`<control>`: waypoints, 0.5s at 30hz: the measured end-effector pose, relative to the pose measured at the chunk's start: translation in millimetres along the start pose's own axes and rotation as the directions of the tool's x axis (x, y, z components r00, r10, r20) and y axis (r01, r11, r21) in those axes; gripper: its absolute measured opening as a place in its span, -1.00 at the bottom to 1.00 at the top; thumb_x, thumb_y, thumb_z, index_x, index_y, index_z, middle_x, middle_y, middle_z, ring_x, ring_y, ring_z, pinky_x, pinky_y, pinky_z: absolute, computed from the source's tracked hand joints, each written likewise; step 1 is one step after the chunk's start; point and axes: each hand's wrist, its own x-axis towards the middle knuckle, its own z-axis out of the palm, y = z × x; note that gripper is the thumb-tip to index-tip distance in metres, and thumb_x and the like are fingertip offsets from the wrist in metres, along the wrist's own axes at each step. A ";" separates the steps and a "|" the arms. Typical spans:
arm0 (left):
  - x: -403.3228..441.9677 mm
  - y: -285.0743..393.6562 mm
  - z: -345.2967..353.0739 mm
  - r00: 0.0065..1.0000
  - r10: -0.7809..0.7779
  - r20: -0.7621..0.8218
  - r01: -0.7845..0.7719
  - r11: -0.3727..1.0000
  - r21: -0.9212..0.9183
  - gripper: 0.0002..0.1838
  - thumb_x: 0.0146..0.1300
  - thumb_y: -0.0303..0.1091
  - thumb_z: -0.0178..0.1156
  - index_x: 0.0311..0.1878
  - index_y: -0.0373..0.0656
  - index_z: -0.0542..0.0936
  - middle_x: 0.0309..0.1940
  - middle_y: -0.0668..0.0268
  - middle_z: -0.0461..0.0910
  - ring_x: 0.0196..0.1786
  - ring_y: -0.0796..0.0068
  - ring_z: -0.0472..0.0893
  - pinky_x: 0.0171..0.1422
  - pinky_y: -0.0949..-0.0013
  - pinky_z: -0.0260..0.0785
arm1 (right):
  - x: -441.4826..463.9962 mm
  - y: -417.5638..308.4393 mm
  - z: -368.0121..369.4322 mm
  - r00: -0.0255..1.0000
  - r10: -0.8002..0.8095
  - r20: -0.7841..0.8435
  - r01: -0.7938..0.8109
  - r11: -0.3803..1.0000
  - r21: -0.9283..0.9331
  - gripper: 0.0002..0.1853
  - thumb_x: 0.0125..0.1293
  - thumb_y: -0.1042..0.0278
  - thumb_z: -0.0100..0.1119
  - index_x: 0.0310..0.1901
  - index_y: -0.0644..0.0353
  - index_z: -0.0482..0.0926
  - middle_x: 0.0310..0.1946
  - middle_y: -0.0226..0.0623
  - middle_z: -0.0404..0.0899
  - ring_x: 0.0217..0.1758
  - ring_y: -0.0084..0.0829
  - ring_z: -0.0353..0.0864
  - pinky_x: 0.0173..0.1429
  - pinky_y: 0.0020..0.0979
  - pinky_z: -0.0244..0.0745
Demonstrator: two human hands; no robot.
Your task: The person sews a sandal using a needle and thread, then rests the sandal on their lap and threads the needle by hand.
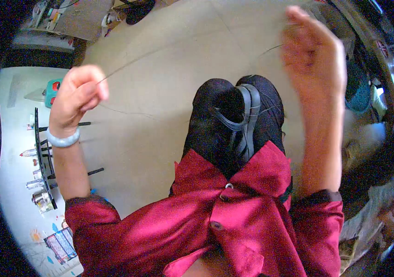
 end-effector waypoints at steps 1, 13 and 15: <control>-14.6 -13.3 -15.6 1.000 -0.013 -0.004 0.012 0.998 -0.066 -0.63 0.23 -0.08 0.11 -0.41 -0.27 0.52 -0.64 0.50 0.37 -0.69 0.83 0.17 -0.62 0.65 -0.06 | 21.2 -17.1 -39.9 0.988 -0.062 0.142 0.061 0.998 0.009 -0.79 0.25 0.38 0.04 -0.16 0.33 0.50 -0.70 -0.61 0.19 -0.73 -0.73 0.09 -0.72 -0.64 -0.07; -71.2 -10.5 -19.4 0.963 0.250 -0.104 -0.263 0.956 -0.133 -0.69 0.20 -0.30 0.07 -0.63 -0.21 0.45 -0.81 0.39 0.33 -0.87 0.74 0.13 -0.79 0.60 -0.12 | 30.9 -175.7 -167.3 0.889 -0.452 0.064 0.455 0.864 -0.216 -0.59 0.25 0.52 -0.05 0.13 0.46 0.30 -0.20 -0.13 0.51 -0.42 -0.51 0.40 -0.45 -0.56 0.28; -90.8 0.1 -30.4 0.802 0.455 -0.386 -0.434 0.889 0.147 -0.67 0.22 -0.16 0.08 -0.59 -0.15 0.43 -0.80 0.43 0.35 -0.84 0.70 0.21 -0.75 0.63 -0.02 | 36.6 -222.5 -217.4 0.894 -0.309 0.324 0.356 0.930 -0.095 -0.63 0.28 0.48 -0.12 0.10 0.46 0.33 -0.19 -0.08 0.51 -0.32 -0.44 0.47 -0.32 -0.50 0.37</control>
